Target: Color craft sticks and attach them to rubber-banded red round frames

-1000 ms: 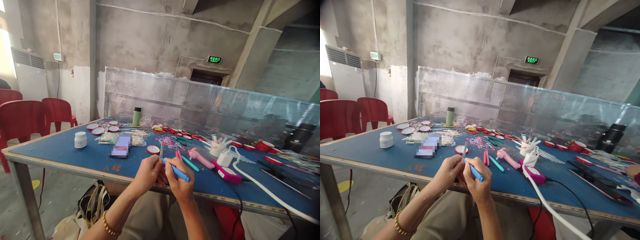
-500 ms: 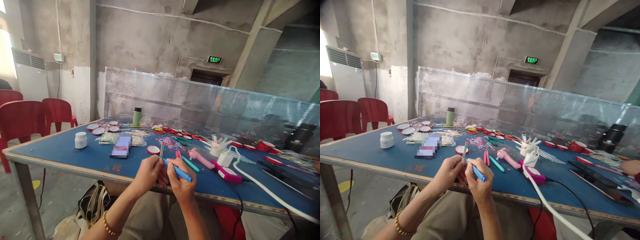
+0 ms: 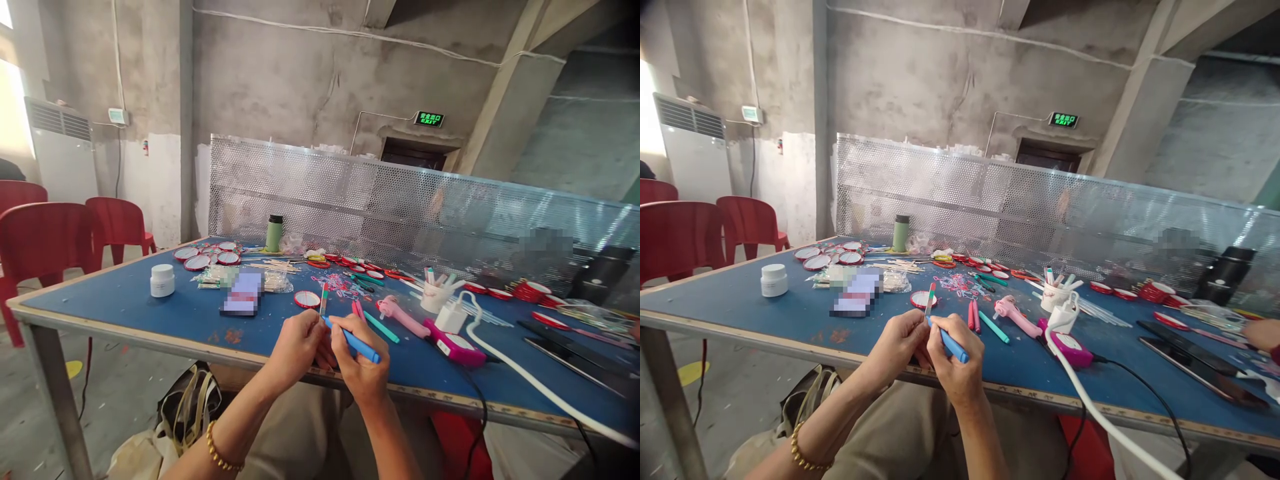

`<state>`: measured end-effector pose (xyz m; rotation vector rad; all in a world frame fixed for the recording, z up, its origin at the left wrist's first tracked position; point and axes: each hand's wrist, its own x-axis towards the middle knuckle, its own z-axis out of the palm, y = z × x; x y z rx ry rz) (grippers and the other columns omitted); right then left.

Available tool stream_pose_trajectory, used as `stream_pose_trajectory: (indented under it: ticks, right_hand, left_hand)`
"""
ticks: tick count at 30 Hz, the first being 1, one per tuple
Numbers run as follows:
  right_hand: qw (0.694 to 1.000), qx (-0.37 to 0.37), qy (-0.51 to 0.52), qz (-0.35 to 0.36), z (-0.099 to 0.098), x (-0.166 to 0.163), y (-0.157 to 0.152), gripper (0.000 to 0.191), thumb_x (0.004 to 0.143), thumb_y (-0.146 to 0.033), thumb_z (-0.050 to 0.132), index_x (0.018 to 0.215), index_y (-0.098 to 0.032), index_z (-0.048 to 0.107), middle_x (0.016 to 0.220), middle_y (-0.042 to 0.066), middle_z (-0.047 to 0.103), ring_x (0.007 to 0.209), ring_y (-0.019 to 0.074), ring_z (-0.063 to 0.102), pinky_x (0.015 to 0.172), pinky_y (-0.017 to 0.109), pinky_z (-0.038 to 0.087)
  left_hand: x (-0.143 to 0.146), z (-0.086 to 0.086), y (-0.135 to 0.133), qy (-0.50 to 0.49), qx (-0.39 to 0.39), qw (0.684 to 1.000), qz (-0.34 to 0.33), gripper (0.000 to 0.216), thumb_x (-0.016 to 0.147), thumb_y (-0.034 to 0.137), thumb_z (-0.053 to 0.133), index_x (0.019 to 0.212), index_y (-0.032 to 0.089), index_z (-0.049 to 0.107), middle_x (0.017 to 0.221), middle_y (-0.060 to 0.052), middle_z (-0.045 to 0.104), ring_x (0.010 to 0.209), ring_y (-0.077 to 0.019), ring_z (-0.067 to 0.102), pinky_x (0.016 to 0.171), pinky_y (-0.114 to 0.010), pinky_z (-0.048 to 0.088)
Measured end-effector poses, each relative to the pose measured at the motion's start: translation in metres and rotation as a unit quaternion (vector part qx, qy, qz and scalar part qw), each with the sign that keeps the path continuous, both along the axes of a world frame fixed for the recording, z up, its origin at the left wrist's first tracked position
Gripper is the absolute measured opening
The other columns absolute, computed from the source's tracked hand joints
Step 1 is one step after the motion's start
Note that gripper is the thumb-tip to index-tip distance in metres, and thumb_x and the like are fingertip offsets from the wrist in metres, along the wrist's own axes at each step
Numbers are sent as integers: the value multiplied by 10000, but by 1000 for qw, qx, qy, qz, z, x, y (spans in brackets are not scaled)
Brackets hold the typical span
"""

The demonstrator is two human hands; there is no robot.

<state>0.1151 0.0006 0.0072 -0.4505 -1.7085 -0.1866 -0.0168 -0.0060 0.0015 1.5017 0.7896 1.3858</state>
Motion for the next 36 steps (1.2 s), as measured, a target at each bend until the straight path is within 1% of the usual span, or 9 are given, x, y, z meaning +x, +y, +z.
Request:
stream_pose_trajectory:
  ticks: [5,7,11,16,21,23,27,31,36]
  right_hand:
    - [1000,10,5,-29,-1,1,2,150,902,-60,579,920,-177,671,759,29,684,674,150,661,661,264,537]
    - [1000,12,13,-24,-1,1,2,157,906,-56,576,931,-179,672,762,28,681,680,149,656,665,263,537]
    - [1000,3,-8,-3,-1,1,1,155,909,-55,580,947,-176,668,755,23,664,683,148,654,671,268,539]
    - [1000,12,1,-29,-3,1,2,154,907,-54,579,939,-180,661,769,29,677,680,148,649,669,270,536]
    - [1000,-1,-10,-1,-1,1,0,159,913,-62,575,956,-182,669,767,23,670,698,148,655,673,265,542]
    - [1000,-3,-18,-9,-1,1,1,146,911,-66,577,935,-180,665,763,24,672,683,146,654,664,264,538]
    - [999,12,12,-33,-1,1,1,156,909,-63,571,934,-182,668,765,25,680,682,147,656,660,263,540]
    - [1000,5,19,-6,1,0,-3,172,908,-66,576,961,-189,684,753,14,673,655,138,642,633,255,540]
    - [1000,-7,-6,16,4,-2,-4,173,903,-73,578,936,-193,698,759,23,683,683,156,664,649,273,555]
  left_hand:
    - [0,0,1,-11,-9,1000,-14,298,890,484,524,761,217,496,559,22,632,485,-179,667,446,-261,536]
    - [0,1,1,-14,-12,1000,-18,294,889,481,520,766,215,500,569,17,639,492,-181,672,445,-260,536]
    - [0,1,0,-7,0,1000,3,311,879,469,524,701,223,461,519,38,588,445,-164,637,441,-264,540]
    - [0,0,1,-14,-6,1000,-13,293,891,468,517,744,216,494,560,20,629,484,-176,665,460,-270,549]
    - [-1,1,1,-6,-3,1000,0,300,888,456,520,708,222,465,531,37,594,452,-165,649,437,-253,530]
    - [-1,2,0,-4,-1,1000,4,303,884,458,526,705,222,464,523,40,587,445,-165,644,435,-255,531]
    - [0,0,1,-18,-8,1000,-20,292,894,480,523,770,216,499,581,13,648,484,-179,667,459,-269,544]
    - [0,-1,2,-25,-4,999,-21,304,900,486,521,770,212,499,583,13,644,500,-178,671,469,-268,549]
    - [-1,2,-1,0,0,1000,14,316,884,453,527,689,220,440,538,40,592,421,-144,617,428,-238,506]
